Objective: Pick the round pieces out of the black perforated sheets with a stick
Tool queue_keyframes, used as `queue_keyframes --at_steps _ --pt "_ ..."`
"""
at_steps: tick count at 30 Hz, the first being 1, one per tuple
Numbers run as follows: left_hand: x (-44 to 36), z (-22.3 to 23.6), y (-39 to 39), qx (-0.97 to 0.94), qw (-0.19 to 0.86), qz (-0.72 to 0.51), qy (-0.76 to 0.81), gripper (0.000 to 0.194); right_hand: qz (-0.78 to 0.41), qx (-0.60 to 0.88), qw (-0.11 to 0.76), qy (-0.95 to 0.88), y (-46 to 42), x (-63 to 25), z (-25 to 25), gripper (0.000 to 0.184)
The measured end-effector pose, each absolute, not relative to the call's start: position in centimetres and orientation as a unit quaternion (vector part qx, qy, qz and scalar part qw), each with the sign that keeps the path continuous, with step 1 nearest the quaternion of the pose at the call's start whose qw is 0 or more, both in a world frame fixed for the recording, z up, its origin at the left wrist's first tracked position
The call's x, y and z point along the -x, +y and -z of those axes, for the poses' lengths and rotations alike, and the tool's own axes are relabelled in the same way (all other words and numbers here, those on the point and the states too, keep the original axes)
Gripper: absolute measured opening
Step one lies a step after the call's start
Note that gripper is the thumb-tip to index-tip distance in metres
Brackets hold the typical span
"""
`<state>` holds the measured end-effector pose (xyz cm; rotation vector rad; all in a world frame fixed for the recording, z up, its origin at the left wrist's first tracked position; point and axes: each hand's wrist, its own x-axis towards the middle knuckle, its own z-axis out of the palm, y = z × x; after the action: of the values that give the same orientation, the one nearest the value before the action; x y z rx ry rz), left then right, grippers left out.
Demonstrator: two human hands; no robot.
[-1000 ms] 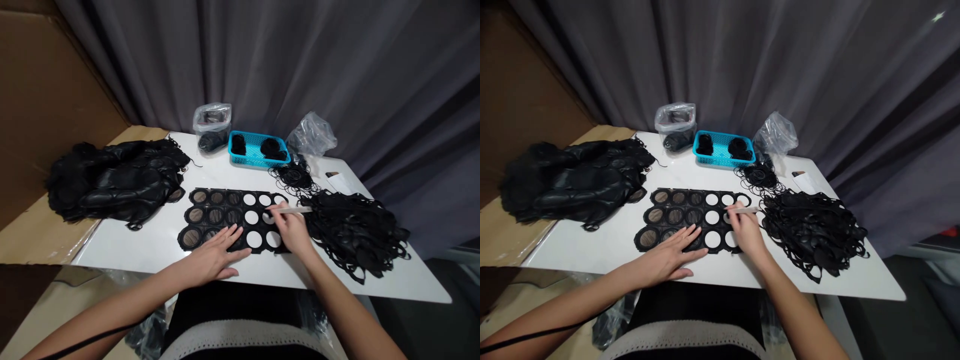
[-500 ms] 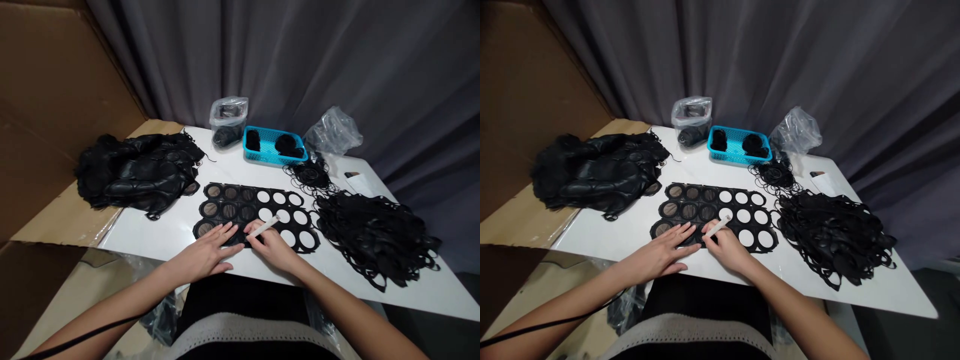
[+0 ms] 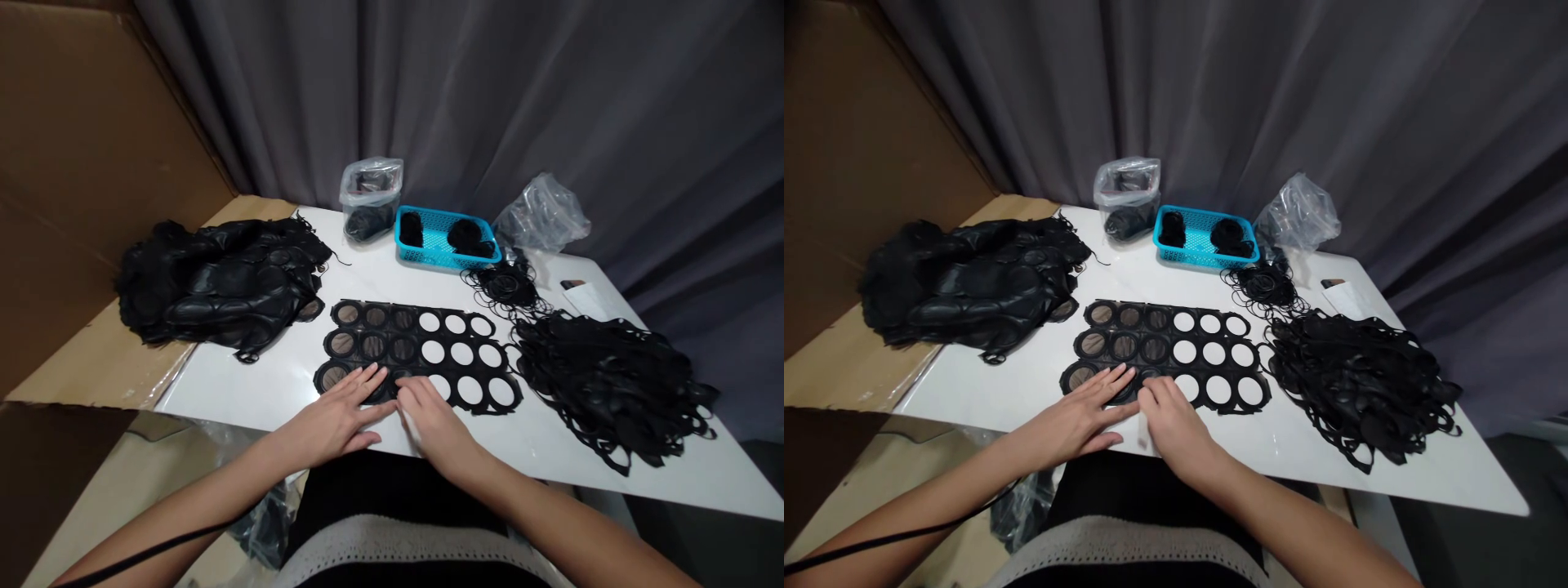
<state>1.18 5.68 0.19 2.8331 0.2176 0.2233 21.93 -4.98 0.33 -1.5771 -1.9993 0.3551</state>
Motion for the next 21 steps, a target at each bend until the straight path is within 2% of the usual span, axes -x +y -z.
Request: queue_keyframes --at_steps 3,6,9,15,21 --pt "-1.1 -0.1 5.6 -0.983 0.145 -0.079 0.081 0.058 -0.136 0.623 0.315 -0.703 -5.0 -23.2 -0.6 0.021" --pt "-0.8 -0.2 5.4 -0.982 0.144 -0.091 0.083 0.056 -0.176 0.708 0.382 -0.567 -4.3 -26.7 -1.8 0.021" --pt "-1.2 -1.2 5.5 -0.985 0.132 -0.083 0.079 0.055 -0.205 0.740 0.409 -0.493 -2.9 -29.6 -2.9 0.024" --pt "-4.5 -2.7 8.1 -0.981 0.118 -0.086 0.130 0.039 -0.187 0.671 0.373 -0.613 1.1 -28.7 -2.8 0.024" --pt "-5.0 -0.1 10.3 -0.983 0.128 -0.089 0.093 0.056 -0.286 0.597 0.347 -0.665 2.1 -26.9 -1.5 0.015"
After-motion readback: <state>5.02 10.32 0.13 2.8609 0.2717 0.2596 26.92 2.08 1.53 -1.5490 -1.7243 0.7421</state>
